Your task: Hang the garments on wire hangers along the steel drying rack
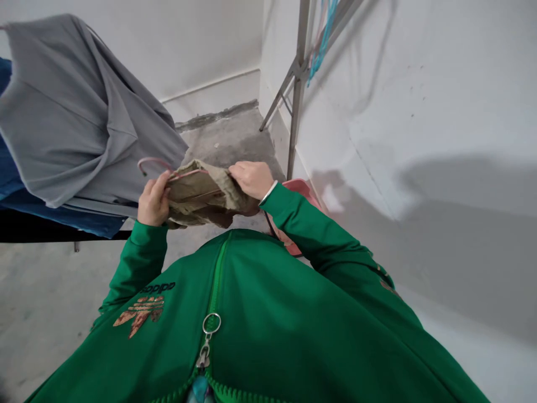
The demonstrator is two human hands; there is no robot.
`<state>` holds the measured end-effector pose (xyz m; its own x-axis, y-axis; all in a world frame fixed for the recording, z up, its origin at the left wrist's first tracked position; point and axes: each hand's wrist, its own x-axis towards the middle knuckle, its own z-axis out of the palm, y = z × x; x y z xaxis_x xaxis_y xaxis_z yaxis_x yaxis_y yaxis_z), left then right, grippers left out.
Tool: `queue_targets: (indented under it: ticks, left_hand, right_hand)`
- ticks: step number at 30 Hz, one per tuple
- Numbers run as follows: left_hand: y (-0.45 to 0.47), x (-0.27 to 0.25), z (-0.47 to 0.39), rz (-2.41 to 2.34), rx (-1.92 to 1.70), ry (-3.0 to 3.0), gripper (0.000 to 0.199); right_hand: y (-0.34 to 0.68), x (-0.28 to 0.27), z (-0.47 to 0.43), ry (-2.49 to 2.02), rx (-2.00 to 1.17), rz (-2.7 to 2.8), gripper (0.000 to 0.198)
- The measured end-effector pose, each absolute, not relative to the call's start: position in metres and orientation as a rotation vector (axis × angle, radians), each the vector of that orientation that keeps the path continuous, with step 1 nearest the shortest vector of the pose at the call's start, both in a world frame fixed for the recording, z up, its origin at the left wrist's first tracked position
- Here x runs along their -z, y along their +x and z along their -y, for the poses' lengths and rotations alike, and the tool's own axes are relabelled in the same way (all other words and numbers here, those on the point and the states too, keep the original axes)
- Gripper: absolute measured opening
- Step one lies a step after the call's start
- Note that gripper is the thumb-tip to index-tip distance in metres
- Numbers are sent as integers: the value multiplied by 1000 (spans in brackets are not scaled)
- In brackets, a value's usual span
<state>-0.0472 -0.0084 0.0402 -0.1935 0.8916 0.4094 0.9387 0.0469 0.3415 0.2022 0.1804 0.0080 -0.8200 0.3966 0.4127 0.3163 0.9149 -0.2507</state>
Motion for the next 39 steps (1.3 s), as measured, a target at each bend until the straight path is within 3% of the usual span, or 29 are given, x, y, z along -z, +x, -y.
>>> queue_targets:
  ticks: [3, 6, 10, 15, 19, 22, 26, 31, 34, 39]
  left_hand:
    - [-65, -43, 17, 2267, 699, -2015, 65]
    - [-69, -44, 22, 2263, 676, -1941, 72]
    - [-57, -54, 25, 2274, 673, -1826, 53]
    - [-65, -69, 33, 2421, 678, -2248, 30]
    - [-86, -61, 32, 2376, 932, -1766, 43]
    - [-95, -51, 20, 2383, 1120, -1816, 59]
    - [-106, -64, 6, 2449, 1327, -1853, 34]
    - [-135, -115, 23, 2337, 1218, -1432, 15]
    - [-141, -129, 40, 2380, 1097, -1551, 21]
    - [-113, -124, 44, 2199, 1007, -1857, 50]
  right_hand:
    - [217, -11, -193, -630, -210, 2553, 39]
    - [229, -10, -200, -683, -159, 2515, 39]
    - [236, -7, -203, -677, -106, 2467, 41]
    - [254, -11, -218, -663, -196, 2335, 36]
    - [270, -22, -225, -606, -246, 2259, 32]
    - [271, -37, -226, -499, -258, 2207, 28]
    - [258, -71, -233, -500, -177, 2203, 28]
    - [233, -125, -245, -403, -93, 2142, 26]
    - [219, -134, -246, -391, -114, 2209, 27]
    - [197, -117, -238, -371, -169, 2328, 33]
